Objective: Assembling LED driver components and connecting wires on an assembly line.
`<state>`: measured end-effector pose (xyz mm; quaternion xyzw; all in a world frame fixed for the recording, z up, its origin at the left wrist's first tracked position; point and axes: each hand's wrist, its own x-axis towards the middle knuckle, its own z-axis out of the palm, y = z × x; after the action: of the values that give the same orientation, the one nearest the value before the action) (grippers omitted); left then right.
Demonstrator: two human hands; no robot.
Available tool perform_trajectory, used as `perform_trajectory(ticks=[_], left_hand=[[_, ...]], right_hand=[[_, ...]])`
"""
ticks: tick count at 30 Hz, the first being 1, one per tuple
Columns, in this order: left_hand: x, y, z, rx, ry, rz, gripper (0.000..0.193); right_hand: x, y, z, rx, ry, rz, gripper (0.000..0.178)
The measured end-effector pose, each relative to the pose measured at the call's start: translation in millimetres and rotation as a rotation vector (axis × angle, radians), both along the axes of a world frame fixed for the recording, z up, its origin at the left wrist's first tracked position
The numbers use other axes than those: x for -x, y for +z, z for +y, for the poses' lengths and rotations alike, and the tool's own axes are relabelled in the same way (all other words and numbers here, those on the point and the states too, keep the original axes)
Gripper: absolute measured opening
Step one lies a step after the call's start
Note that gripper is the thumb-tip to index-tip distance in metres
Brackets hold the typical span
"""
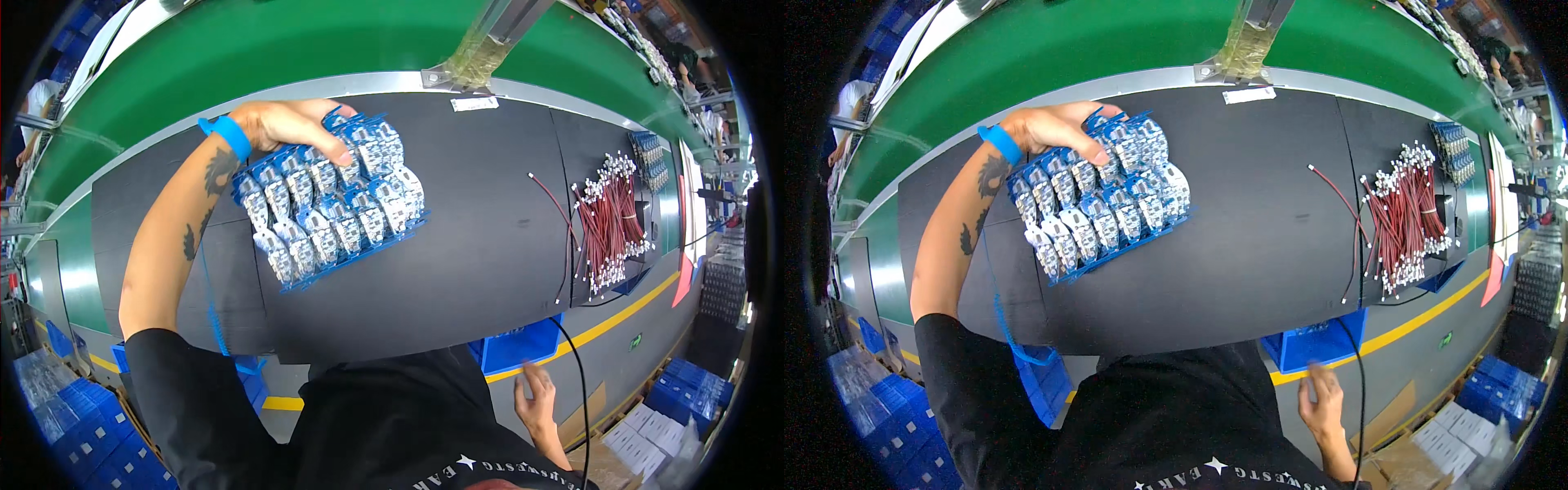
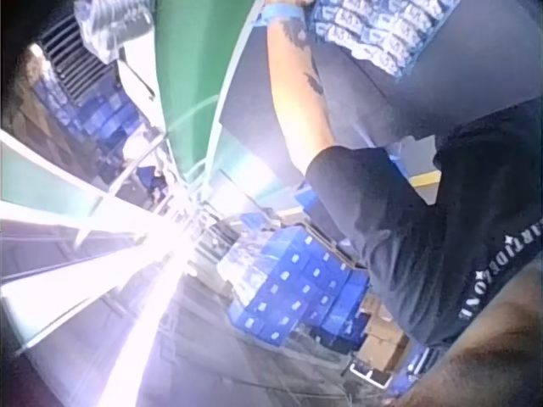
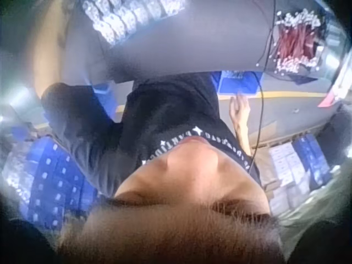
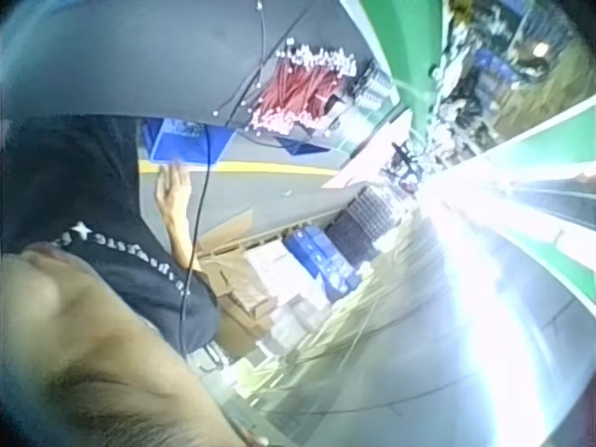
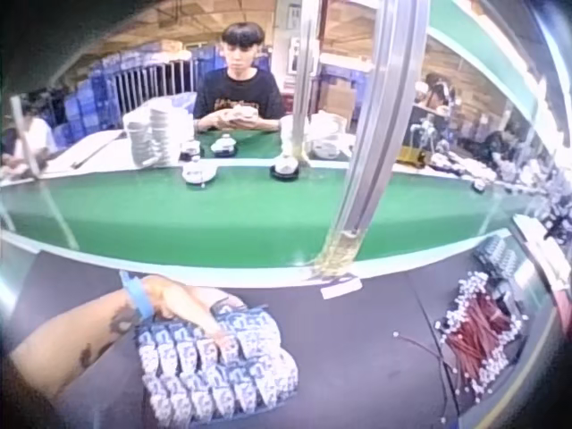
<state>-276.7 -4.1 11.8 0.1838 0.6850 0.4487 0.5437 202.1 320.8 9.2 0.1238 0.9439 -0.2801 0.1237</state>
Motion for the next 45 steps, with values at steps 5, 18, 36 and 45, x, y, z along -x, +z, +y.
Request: perform_trajectory(ticks=[5, 18, 36, 45], left_hand=[[7.8, 9.9, 10.9, 0.206, -0.193, 0.531, 0.078], [-179.5, -11.7, -57.4, -0.287, 1.151, 0.344, 0.065], [-149.9, 31.7, -68.6, -0.706, 1.277, 0.378, 0.050], [-273.3, 24.0, -51.2, -0.657, 1.415, -0.093, 0.047]], right_hand=[[146.6, 32.3, -70.8, 0.337, 0.317, 0.543, 0.009], [309.4, -28.4, -168.5, 0.353, 0.071, 0.507, 0.068], [318.6, -5.3, -205.8, 1.265, -0.209, 0.601, 0.048], [217.1, 12.5, -151.7, 1.205, -0.264, 0.064, 0.041]])
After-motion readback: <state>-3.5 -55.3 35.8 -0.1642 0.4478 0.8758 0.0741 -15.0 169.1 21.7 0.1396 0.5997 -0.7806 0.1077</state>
